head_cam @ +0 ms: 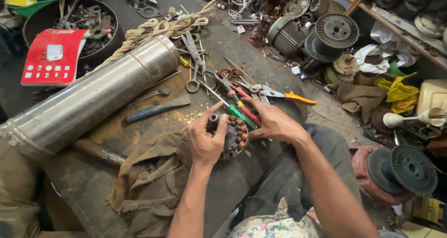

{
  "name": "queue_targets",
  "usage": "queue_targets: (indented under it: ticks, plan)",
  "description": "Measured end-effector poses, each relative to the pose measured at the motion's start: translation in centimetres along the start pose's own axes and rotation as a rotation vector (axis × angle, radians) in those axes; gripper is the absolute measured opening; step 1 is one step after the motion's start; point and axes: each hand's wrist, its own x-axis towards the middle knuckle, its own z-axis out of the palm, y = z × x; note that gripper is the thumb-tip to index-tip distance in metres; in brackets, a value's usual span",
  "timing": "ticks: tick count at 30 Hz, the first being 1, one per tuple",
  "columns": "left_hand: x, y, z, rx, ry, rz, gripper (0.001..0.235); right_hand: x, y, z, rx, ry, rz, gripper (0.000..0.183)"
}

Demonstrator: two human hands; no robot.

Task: The person manipulates wires and metal components on a motor stator by hand using pliers and a screwdriver, pulling and cutting wires to prepare or repair the electrical part.

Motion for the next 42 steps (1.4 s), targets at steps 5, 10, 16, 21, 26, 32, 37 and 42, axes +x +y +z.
queue_targets:
  ticks: [5, 10, 16, 21, 26, 32, 37, 42]
  plan:
    - [0.1, -0.1, 0.1, -0.059, -0.019, -0.020, 0.028, 0.2, 1.1, -1.0, 0.000, -0.140, 0.313, 0.063]
    - [0.2, 0.0, 0.3, -0.060, -0.038, -0.105, 0.029, 0.0, 2.7, -1.3, 0.663, 0.095, 0.419, 0.045]
    - [0.1, -0.6, 0.1, 0.009, 0.023, 0.039, 0.031, -0.7, 0.2, -2.7, 0.936, 0.376, 0.261, 0.043]
    - [0.2, -0.9, 0.7, -0.088, 0.013, -0.005, 0.031, 3.0, -3.0, -3.7, 0.538, 0.299, 0.095, 0.042]
    - [0.1, -1.1, 0.9, -0.095, -0.009, -0.144, 0.032, 9.6, -2.9, -2.5, -0.097, 0.305, 0.208, 0.039]
    - [0.1, -1.1, 1.1, -0.138, -0.011, -0.096, 0.031, 17.3, 1.4, 0.9, -0.205, 0.349, 0.029, 0.038]
    - [0.2, -0.8, 0.8, -0.096, -0.018, -0.079, 0.031, 18.8, 4.6, 0.3, -0.064, 0.290, -0.247, 0.043]
    - [0.2, -1.0, 1.2, -0.095, -0.023, -0.122, 0.032, 15.9, 7.0, 1.5, -0.334, 0.177, -0.153, 0.029]
